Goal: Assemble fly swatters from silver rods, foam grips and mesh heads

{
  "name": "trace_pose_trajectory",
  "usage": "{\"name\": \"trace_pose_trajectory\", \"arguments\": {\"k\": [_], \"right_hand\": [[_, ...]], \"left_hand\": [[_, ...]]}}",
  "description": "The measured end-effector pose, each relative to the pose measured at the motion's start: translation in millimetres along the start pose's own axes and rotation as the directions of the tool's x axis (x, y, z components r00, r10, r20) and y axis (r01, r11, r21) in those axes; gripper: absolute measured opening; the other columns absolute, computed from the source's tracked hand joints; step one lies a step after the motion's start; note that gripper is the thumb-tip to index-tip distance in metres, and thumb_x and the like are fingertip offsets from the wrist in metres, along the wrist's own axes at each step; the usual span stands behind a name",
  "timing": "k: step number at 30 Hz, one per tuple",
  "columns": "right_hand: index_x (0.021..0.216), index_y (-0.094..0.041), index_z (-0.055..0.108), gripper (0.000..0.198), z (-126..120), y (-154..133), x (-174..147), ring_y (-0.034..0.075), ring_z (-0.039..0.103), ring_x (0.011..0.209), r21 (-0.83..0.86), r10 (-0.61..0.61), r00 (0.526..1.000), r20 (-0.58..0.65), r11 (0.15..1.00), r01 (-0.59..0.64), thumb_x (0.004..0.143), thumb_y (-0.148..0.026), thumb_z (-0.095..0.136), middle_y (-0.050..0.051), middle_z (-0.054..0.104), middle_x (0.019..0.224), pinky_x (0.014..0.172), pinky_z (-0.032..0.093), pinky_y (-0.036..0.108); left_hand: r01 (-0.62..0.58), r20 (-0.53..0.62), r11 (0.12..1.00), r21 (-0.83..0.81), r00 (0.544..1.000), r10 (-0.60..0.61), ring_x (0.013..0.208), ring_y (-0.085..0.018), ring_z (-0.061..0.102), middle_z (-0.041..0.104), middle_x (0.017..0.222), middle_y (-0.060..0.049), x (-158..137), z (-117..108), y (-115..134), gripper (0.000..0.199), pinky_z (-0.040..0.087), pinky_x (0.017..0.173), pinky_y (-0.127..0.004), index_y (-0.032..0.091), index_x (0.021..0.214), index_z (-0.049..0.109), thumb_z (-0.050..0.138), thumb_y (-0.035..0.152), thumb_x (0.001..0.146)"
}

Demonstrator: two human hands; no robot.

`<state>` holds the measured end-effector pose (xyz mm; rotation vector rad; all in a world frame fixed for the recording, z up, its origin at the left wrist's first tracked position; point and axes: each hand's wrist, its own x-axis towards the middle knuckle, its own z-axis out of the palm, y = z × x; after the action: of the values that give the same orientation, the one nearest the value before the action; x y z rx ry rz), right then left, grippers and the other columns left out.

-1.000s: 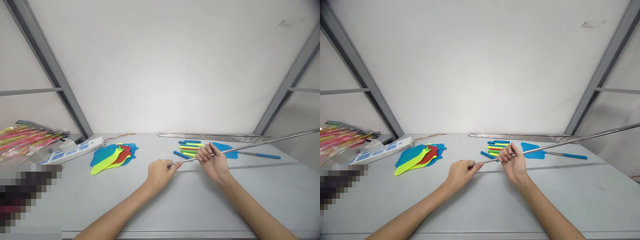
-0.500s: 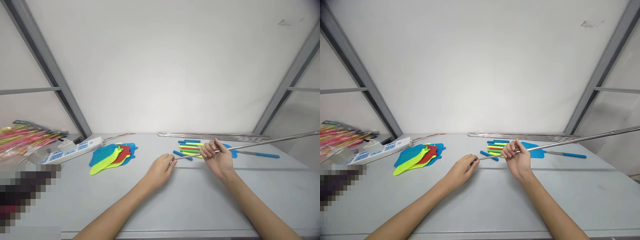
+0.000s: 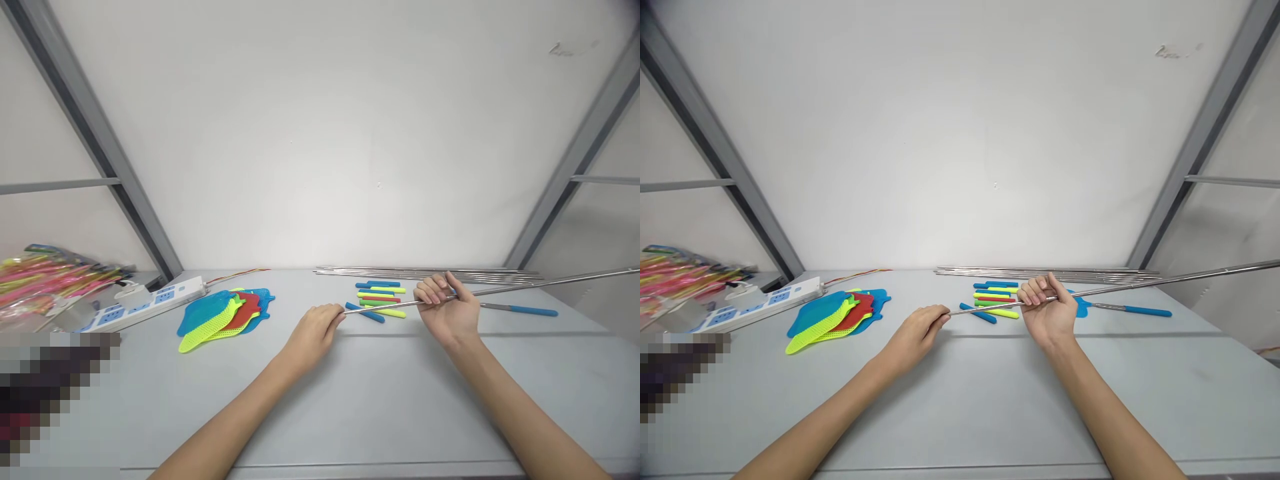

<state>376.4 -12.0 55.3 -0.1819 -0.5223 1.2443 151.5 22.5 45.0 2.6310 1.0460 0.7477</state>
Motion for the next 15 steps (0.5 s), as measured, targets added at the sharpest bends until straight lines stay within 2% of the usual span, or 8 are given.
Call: {"name": "trace_pose_trajectory", "arguments": {"k": [4,10,15], "right_hand": [[0.057,-0.017,0.036,0.02,9.5,4.3,-3.7,0.006,0.03,0.044,-0.046,-0.002,1.0,0.012,0.999,0.002,0.074,-0.019,0.046,-0.005,0.025,0.05,0.042,0.033,0.019],[0.054,-0.017,0.036,0.025,17.7,11.9,-13.3,0.007,0.029,0.042,-0.204,0.046,0.999,0.011,0.978,-0.043,0.075,-0.027,0.044,-0.005,0.022,0.049,0.04,0.03,0.021],[0.05,-0.016,0.034,0.03,17.5,18.7,-19.1,0.006,0.025,0.04,-0.179,0.064,0.998,0.005,0.982,-0.062,0.076,-0.029,0.041,-0.005,0.021,0.046,0.037,0.025,0.021]], "left_hand": [[0.016,0.039,0.997,-0.072,0.999,-0.013,0.068,-0.012,0.045,0.052,0.073,-0.001,-0.2,-2.4,2.0,0.032,0.033,0.065,-0.024,0.02,0.081,0.048,0.019,0.032,0.083],[0.011,0.105,0.993,-0.115,0.994,0.002,0.065,-0.011,0.044,0.052,0.069,0.0,-2.7,1.2,8.6,0.034,0.032,0.065,-0.023,0.02,0.082,0.05,0.018,0.032,0.083],[-0.018,0.15,0.992,-0.128,0.988,0.038,0.063,-0.012,0.043,0.05,0.067,0.0,-4.9,4.3,10.2,0.034,0.031,0.061,-0.023,0.019,0.078,0.049,0.017,0.031,0.083]]}}
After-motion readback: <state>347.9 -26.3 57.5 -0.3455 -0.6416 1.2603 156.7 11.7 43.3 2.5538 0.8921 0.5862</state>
